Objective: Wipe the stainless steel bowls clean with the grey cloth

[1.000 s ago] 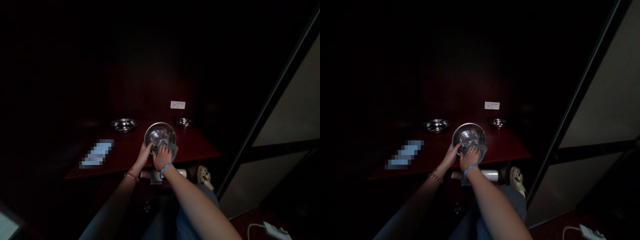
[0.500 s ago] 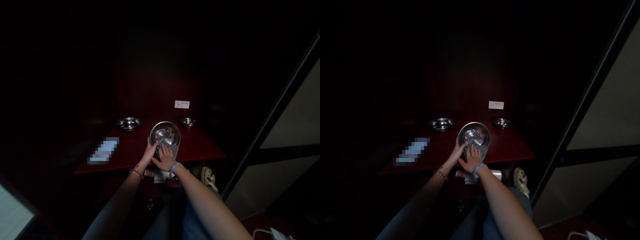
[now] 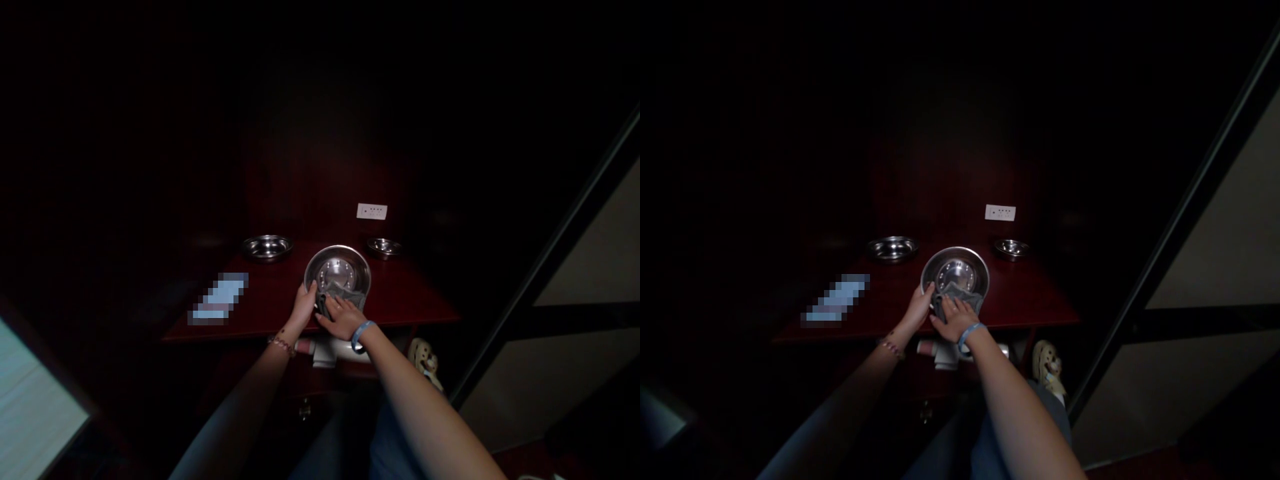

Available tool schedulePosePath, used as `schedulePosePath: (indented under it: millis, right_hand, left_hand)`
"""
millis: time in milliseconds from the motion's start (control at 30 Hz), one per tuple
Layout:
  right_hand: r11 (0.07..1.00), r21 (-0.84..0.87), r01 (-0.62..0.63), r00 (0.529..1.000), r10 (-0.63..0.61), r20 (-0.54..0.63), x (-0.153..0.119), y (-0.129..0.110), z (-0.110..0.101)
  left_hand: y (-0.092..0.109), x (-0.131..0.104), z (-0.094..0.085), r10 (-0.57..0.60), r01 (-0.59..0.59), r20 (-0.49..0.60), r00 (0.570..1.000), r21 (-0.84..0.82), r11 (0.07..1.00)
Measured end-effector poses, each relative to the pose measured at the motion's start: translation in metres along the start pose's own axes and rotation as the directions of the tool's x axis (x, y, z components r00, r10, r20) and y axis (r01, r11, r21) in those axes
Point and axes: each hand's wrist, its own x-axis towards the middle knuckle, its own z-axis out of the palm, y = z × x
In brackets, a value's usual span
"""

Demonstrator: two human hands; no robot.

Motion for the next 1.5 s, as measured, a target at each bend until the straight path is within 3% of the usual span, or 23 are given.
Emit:
schedulePosePath:
  millis: [200,367,600,767,1000,1200,1367,1500]
  right_hand:
    - [0.955,-0.165,-0.248,0.969,0.245,-0.040,-0.007,0.007,-0.008]
    - [0.882,-0.313,-0.353,0.934,0.314,-0.170,-0.009,0.007,-0.010]
    - [0.887,-0.287,-0.361,0.931,0.324,-0.170,-0.005,0.011,0.001]
    - [0.908,-0.201,-0.368,0.923,0.331,-0.195,-0.002,0.010,0.011]
    - [0.921,-0.115,-0.373,0.910,0.339,-0.238,0.002,0.001,0.017]
    - [0.915,-0.012,-0.403,0.887,0.387,-0.251,0.010,-0.010,0.018]
    - [0.922,0.021,-0.387,0.886,0.378,-0.269,0.013,-0.016,0.019]
    - [0.936,0.022,-0.351,0.900,0.344,-0.268,0.012,-0.019,0.021]
  left_hand:
    - [0.001,-0.001,0.002,0.049,-0.049,0.003,0.999,0.057,0.997]
    - [0.004,-0.003,0.005,0.054,-0.055,0.016,0.998,0.078,0.995]
    - [0.007,-0.004,0.009,0.085,-0.089,0.058,0.995,0.081,0.993]
    - [0.006,-0.003,0.009,0.081,-0.081,0.016,0.997,0.056,0.995]
    - [0.007,-0.006,0.008,0.040,-0.041,0.072,0.997,0.022,0.999]
    - [0.012,-0.009,0.011,0.042,-0.060,0.190,0.981,0.087,0.994]
    - [0.015,-0.011,0.011,0.116,-0.137,0.164,0.980,0.124,0.983]
    - [0.018,-0.013,0.009,0.099,-0.121,0.156,0.983,0.140,0.983]
